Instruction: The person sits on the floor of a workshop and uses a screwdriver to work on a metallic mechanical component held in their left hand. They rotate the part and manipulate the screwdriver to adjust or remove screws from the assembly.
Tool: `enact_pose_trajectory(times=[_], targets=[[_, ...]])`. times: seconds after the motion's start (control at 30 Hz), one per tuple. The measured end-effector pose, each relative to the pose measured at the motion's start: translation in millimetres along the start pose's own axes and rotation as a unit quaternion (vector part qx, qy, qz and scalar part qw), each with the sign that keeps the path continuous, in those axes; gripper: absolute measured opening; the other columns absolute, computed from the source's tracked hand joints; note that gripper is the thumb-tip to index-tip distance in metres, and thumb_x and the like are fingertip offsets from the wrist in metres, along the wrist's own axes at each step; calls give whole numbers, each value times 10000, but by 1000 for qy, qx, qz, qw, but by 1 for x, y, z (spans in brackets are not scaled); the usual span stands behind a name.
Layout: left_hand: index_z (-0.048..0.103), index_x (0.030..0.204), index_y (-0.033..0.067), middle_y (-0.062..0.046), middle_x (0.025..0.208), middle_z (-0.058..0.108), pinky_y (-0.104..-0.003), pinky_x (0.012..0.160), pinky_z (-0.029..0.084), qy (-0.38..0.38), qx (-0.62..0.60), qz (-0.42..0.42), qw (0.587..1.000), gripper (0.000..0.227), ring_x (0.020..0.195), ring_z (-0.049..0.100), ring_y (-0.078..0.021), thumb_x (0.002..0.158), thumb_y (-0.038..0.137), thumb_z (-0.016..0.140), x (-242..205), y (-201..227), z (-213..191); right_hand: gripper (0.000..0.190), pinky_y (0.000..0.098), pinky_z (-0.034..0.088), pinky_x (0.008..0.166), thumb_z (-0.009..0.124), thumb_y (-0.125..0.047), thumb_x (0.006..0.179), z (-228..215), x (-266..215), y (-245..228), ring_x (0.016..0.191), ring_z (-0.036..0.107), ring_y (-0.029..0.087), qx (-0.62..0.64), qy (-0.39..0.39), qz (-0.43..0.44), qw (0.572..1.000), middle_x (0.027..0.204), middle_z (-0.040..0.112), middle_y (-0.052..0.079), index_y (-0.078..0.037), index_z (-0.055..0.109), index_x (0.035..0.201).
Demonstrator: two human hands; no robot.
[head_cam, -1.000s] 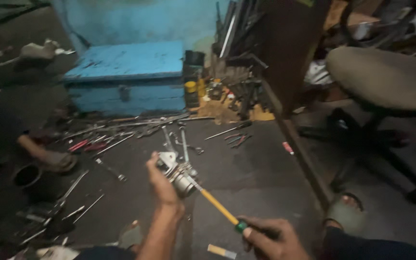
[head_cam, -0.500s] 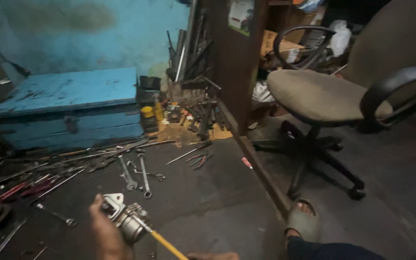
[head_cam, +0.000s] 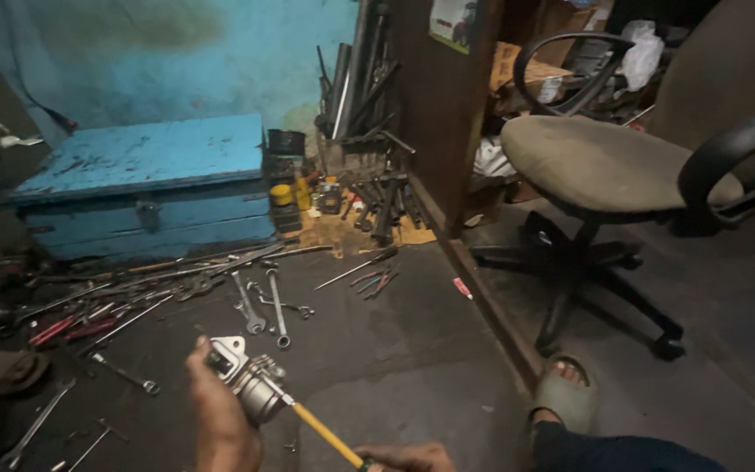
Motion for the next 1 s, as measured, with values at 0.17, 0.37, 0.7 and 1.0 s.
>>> enact_pose_trajectory(times=[0.17,0.37,0.7,1.0], targets=[[558,986,112,-91,680,613,-376,512,535,7,3,5,1000,420,537,619,-236,1028,511,432,-5,4,2,440,206,475,1012,657,-239,892,5,5,-13,1138,704,100,79,-93,115,986,1191,791,42,-14,741,1261],[555,992,122,-94,672,611,-381,490,527,26,2,1,1000,384,521,620,-244,1005,490,448,-13,11,7,496,249,481,819,703,-234,895,4,-14,-34,885,667,116,64,-38,198,977,997,753,70,9,726,1328],[588,1015,84,-96,690,629,-377,488,539,28,16,15,999,405,524,633,-234,976,476,496,-12,12,9,504,281,613,714,933,-129,751,-3,-27,-91,724,779,140,-8,137,204,969,793,843,98,25,777,1204],[603,984,61,-111,693,652,-374,505,562,35,-46,32,998,434,530,656,-235,981,477,477,-12,10,11,241,378,428,387,663,-165,841,-36,-32,-121,401,557,269,177,235,126,947,586,623,191,28,677,985]])
Point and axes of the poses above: each hand's wrist, its own x-axis towards the middle knuckle, its own z-axis out of the palm, y = z × x, the point moved 8 cm from there along x, towards the middle knuckle
